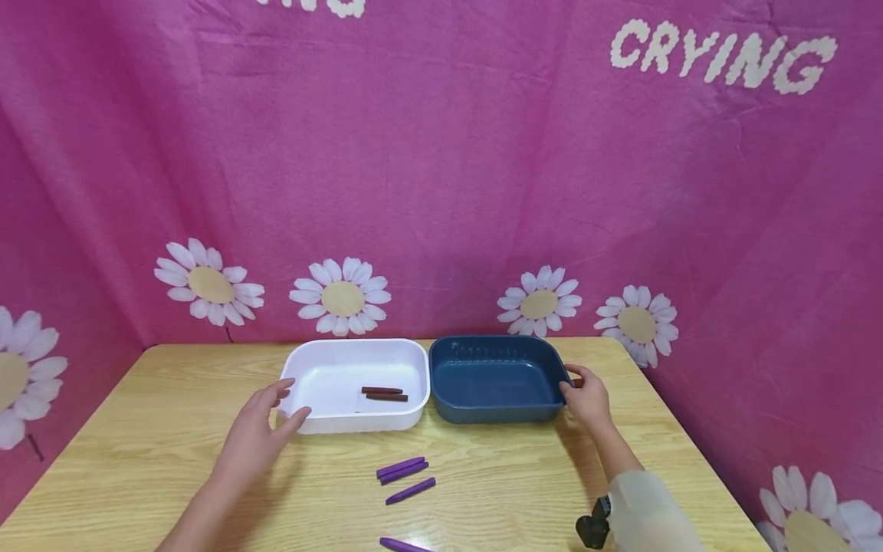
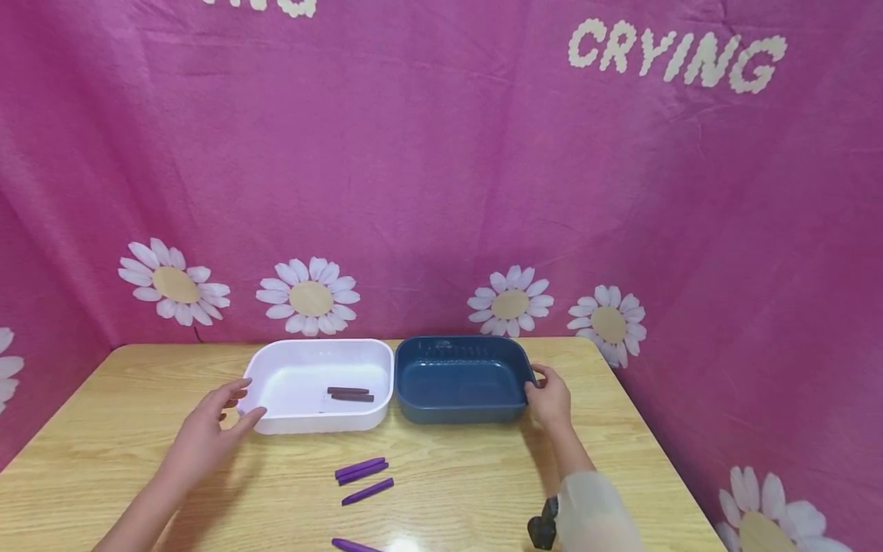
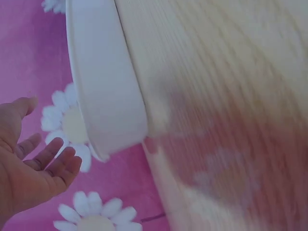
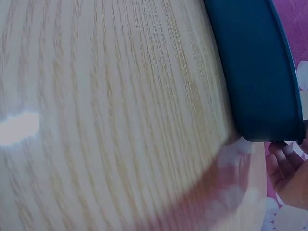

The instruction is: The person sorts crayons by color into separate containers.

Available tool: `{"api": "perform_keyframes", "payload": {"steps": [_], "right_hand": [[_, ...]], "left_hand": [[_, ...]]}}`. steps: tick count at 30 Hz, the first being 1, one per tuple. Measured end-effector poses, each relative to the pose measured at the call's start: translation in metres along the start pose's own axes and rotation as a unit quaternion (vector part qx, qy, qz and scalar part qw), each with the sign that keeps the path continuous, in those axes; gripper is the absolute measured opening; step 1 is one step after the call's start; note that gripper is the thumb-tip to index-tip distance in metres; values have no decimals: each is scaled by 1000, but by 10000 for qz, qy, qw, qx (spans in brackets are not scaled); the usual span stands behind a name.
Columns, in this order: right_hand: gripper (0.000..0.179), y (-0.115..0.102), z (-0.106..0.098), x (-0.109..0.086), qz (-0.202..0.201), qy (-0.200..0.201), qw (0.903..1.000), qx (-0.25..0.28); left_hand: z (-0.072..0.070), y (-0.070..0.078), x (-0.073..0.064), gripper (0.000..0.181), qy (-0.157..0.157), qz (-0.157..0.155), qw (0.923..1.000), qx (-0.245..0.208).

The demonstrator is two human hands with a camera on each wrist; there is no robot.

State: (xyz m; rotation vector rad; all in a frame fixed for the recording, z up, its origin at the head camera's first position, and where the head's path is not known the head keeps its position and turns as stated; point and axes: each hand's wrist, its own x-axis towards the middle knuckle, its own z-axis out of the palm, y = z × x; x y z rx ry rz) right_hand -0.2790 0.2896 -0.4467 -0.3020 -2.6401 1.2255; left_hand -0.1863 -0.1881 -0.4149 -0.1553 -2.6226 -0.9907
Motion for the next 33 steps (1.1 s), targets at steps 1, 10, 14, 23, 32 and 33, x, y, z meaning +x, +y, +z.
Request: {"api": "perform_keyframes", "payload": {"steps": [1, 10, 14, 23, 32, 33], "right_hand": [[40, 0, 1, 0, 22, 12, 10000, 37], [39, 5, 5, 0, 123, 226, 9990, 371], [39, 8, 9, 1, 210, 381, 9975, 549], [38, 8, 11, -4, 320, 518, 9935, 965], [38, 8, 13, -5, 403, 572, 9903, 1198], [38, 8, 13, -5, 409, 560, 9901, 1218]], "left_hand": [[2, 4, -2, 52, 0, 119, 9999, -3], [27, 40, -30, 40, -871, 1117, 9899, 69], [36, 50, -39, 37, -1594, 1381, 9774, -116], [49, 64, -45, 26, -3398, 1118, 9322, -549], [70, 71, -52, 21, -4025, 1417, 9006, -819], [73, 71, -53, 20, -4078, 1514, 8971, -773]]}}
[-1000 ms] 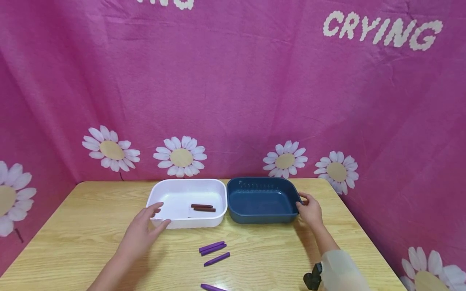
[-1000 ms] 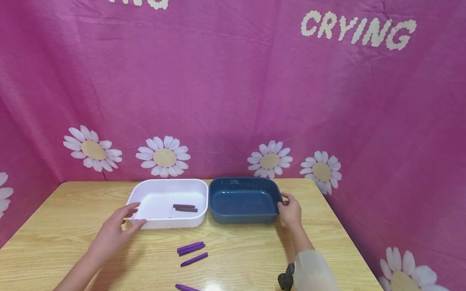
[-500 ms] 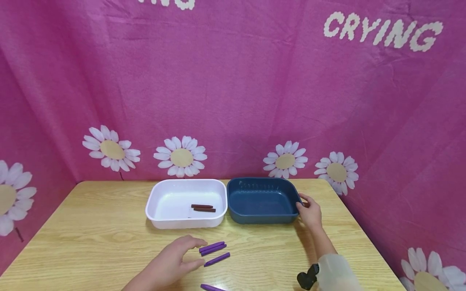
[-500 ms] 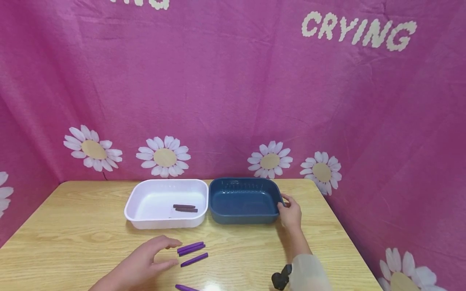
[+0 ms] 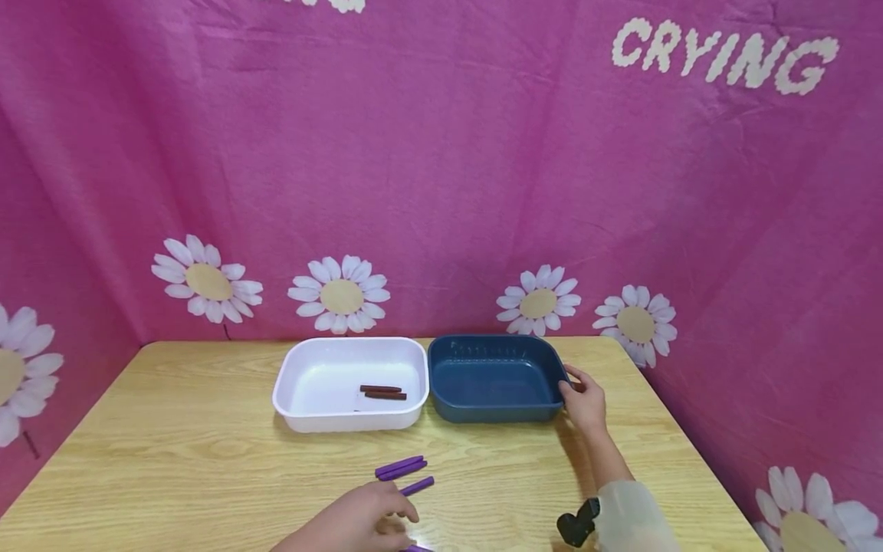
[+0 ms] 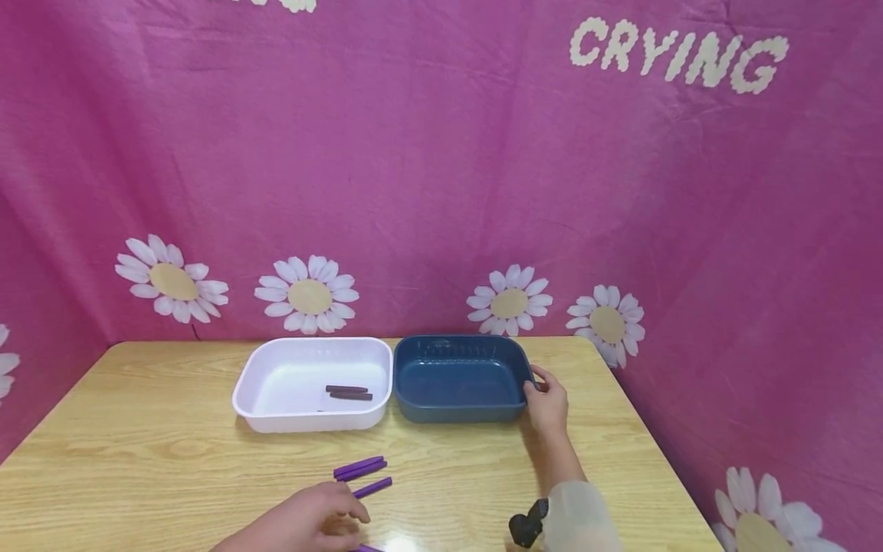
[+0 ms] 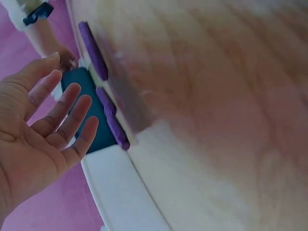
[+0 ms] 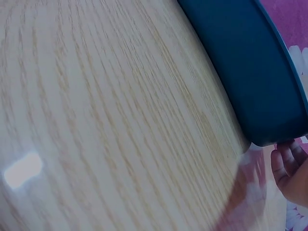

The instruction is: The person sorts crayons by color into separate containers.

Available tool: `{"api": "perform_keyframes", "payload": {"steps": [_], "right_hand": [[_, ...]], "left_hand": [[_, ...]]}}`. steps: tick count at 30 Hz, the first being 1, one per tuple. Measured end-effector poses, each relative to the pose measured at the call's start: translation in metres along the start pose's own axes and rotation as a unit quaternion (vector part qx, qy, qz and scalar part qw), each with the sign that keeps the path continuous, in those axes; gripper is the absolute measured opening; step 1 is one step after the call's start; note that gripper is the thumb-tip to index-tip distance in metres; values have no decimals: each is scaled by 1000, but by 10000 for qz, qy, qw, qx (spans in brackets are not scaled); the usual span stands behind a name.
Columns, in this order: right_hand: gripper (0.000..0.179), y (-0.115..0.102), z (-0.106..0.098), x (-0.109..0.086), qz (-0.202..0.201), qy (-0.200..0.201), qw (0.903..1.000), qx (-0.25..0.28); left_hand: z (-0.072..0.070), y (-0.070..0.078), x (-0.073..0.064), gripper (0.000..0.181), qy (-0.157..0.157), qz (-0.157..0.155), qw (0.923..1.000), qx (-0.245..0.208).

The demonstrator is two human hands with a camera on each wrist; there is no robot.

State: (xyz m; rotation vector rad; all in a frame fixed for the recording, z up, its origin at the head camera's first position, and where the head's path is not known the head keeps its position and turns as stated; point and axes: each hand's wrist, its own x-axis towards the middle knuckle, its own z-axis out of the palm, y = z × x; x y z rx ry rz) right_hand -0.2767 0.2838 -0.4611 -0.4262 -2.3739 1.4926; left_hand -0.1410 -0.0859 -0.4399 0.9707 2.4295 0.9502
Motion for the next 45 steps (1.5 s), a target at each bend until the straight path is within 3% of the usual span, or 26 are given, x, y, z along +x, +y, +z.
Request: {"api": "perform_keyframes", "payload": {"steps": [3, 5, 7, 11, 19, 32, 39, 45], "right_hand": [[38, 0, 0, 0, 45, -15, 10000, 4], [38, 0, 0, 0, 72, -45, 10000, 43], [39, 0, 0, 1, 63, -77, 9999, 71], [39, 0, 1, 1, 15, -84, 9999, 116], [39, -2, 0, 0, 98, -127, 9998, 110], [38, 1, 1, 2, 58, -88, 9998, 184], [37, 1, 2, 4, 31, -71, 9998, 184], [38, 1, 2, 4, 84, -69, 9998, 179]], "left_hand": [[7, -4, 5, 21, -96, 505, 9980, 373], [10, -5, 8, 19, -192, 593, 9956, 699], [12, -6, 9, 18, -356, 477, 9952, 780], [13, -3, 8, 15, -638, -91, 9955, 689], [14, -5, 10, 8, -510, -40, 9958, 757], [14, 0, 7, 5, -571, -747, 9956, -12], [14, 1, 8, 8, -629, -700, 9949, 352], [10, 2, 8, 8, -609, -918, 9939, -5]]}}
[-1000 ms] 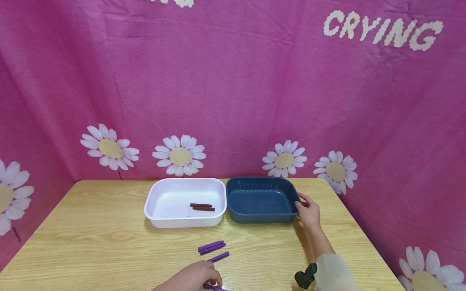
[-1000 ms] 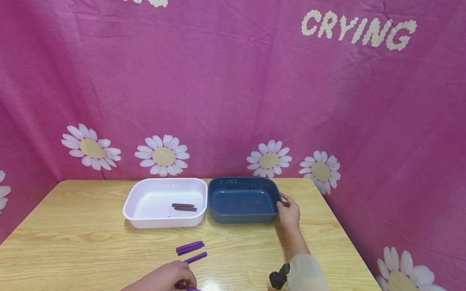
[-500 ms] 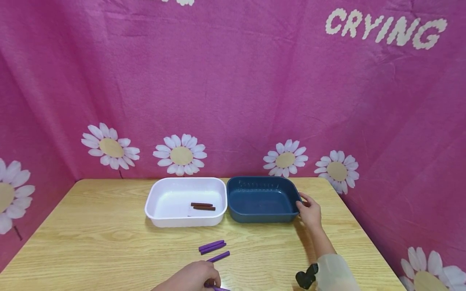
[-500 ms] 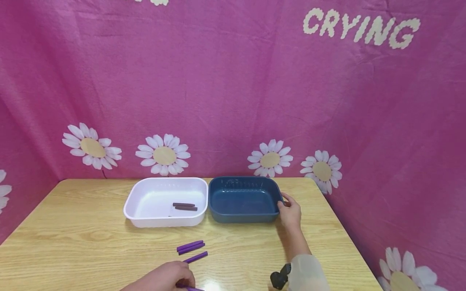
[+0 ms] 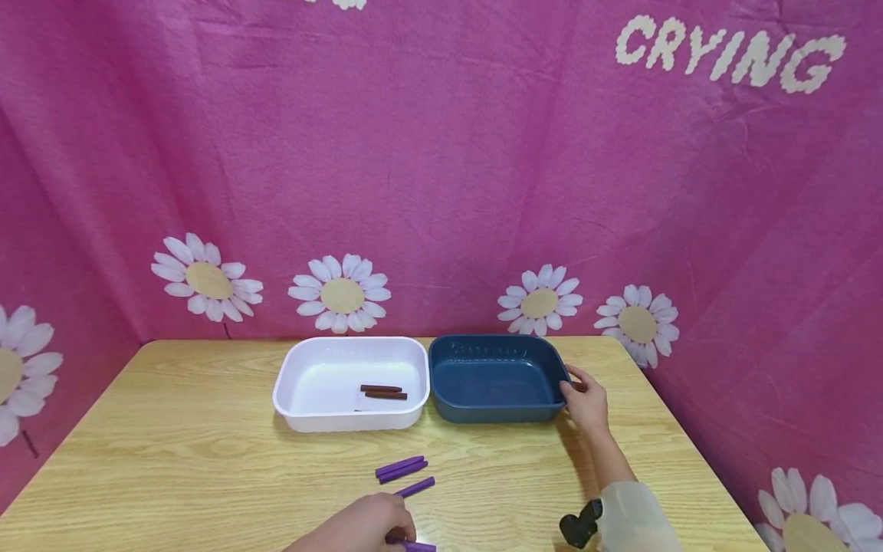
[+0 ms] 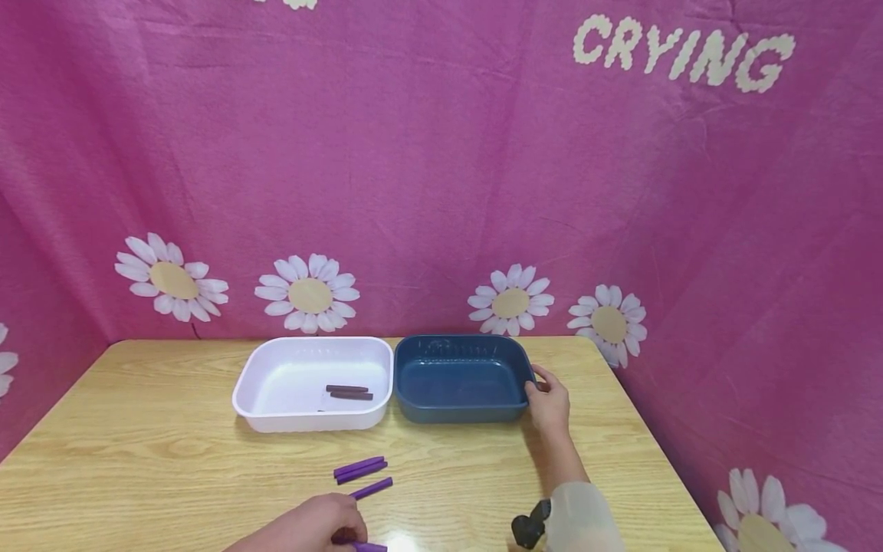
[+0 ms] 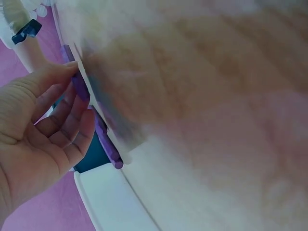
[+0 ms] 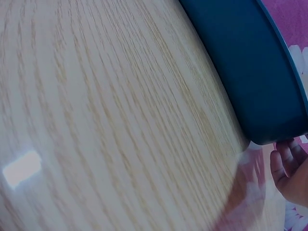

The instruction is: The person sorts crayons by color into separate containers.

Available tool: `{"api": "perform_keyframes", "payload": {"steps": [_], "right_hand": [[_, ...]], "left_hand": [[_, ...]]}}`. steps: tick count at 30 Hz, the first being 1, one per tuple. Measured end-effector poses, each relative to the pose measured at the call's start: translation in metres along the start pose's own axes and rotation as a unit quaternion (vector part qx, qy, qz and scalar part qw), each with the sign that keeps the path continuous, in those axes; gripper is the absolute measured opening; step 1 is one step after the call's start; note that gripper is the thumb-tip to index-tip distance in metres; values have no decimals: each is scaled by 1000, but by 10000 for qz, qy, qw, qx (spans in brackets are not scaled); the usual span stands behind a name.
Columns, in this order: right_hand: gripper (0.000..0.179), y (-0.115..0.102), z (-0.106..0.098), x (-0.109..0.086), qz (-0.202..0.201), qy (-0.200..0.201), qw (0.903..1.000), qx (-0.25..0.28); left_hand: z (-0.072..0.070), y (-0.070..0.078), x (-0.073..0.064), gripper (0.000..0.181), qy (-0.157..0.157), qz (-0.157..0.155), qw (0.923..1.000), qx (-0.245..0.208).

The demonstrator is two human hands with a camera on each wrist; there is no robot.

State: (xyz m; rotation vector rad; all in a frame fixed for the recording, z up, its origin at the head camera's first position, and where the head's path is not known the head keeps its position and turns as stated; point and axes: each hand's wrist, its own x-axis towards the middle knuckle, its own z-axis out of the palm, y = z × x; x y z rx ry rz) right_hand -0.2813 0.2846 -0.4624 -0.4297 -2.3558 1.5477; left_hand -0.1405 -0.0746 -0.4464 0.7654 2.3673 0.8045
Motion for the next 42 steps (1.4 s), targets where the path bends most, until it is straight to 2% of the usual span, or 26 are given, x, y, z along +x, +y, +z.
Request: {"api": "perform_keyframes", "payload": {"steps": [5, 8, 12, 18, 24, 27, 35, 42], "right_hand": [[38, -1, 0, -1, -7, -35, 10000, 31], [38, -1, -1, -1, 7, -65, 10000, 70], [38, -2, 0, -1, 4, -74, 9999, 105], [38, -2, 0, -1, 3, -57, 9999, 100], [38, -4, 1, -2, 37, -58, 10000, 33], [38, -5, 0, -3, 43, -54, 10000, 54], [38, -3, -1, -2, 75, -37, 9999, 119], [38, 1, -1, -2, 51, -7, 9999, 155]], "left_hand": [[-8, 5, 0, 7, 210, -109, 9997, -70], [-13, 6, 1, 6, 534, 368, 9973, 339], [-21, 6, 4, 5, 1139, 1002, 9830, 1031], [-36, 9, 8, 5, 1563, 1027, 9769, 1030], [-51, 12, 14, 9, 1719, 910, 9776, 803], [-58, 12, 19, 9, 1697, 906, 9775, 870], [-70, 11, 32, 8, 2045, 1227, 9630, 1255], [-75, 15, 43, 8, 2159, 1325, 9581, 1341]]}}
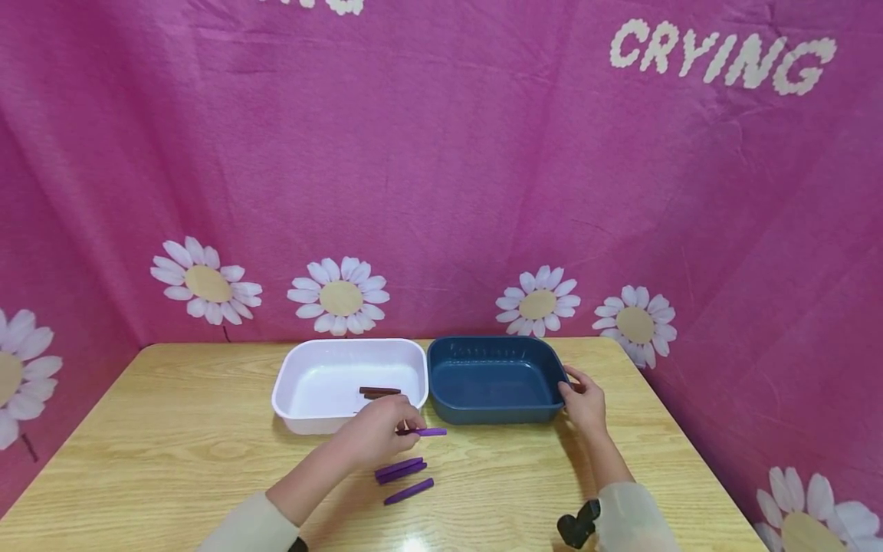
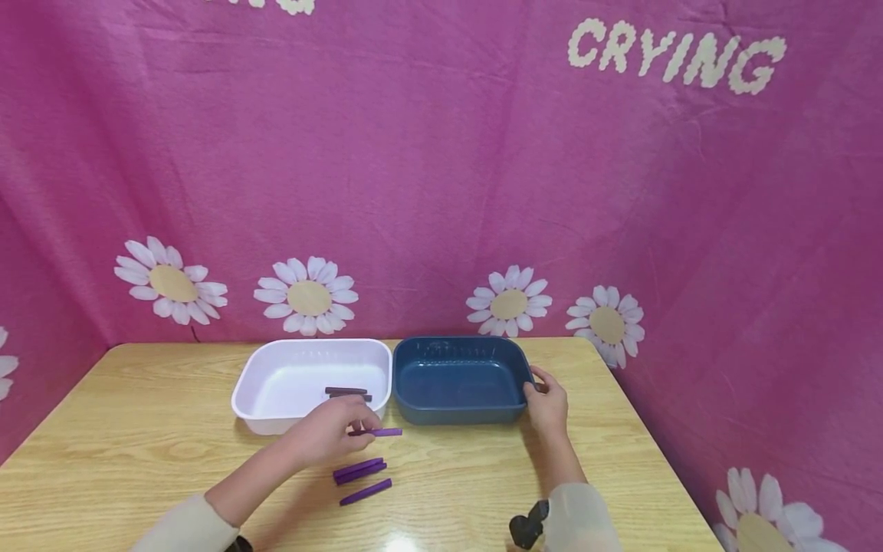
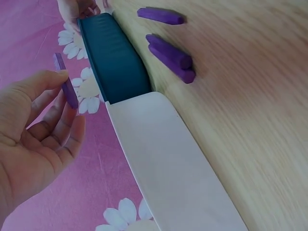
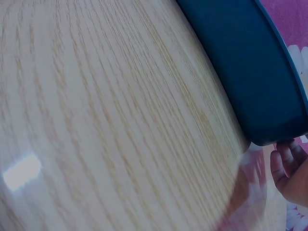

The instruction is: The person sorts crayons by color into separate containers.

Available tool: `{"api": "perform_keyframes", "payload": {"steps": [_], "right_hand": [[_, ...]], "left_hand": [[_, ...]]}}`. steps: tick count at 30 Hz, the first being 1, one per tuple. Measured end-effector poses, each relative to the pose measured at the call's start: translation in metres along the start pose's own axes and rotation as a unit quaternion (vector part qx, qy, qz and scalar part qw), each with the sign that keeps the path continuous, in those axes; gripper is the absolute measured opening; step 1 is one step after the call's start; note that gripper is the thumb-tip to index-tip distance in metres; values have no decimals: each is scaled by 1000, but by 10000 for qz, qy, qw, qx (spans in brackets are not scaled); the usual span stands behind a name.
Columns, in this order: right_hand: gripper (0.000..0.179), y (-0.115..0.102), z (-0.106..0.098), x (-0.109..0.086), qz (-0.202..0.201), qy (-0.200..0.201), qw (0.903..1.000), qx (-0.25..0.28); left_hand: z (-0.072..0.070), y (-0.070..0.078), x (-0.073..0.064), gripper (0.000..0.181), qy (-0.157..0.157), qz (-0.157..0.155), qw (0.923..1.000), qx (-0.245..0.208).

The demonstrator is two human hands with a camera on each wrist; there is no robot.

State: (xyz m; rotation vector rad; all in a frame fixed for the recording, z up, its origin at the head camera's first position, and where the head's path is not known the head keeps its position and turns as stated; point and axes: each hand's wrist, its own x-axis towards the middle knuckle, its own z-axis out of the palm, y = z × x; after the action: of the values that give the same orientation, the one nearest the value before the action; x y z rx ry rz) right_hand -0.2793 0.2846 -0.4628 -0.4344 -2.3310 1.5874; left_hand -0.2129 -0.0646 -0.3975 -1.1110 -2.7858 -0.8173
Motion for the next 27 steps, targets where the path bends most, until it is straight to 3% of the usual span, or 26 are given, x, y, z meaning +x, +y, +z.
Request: {"api": "perform_keyframes", "payload": {"steps": [20, 27], "right_hand": [[38, -2, 0, -3, 0, 5, 10000, -85], [39, -1, 1, -1, -32, 8, 10000, -51]], "left_hand": [[2, -8, 33, 8, 278, -339, 9987, -259], [6, -13, 43, 11, 202, -704, 9964, -418]]}}
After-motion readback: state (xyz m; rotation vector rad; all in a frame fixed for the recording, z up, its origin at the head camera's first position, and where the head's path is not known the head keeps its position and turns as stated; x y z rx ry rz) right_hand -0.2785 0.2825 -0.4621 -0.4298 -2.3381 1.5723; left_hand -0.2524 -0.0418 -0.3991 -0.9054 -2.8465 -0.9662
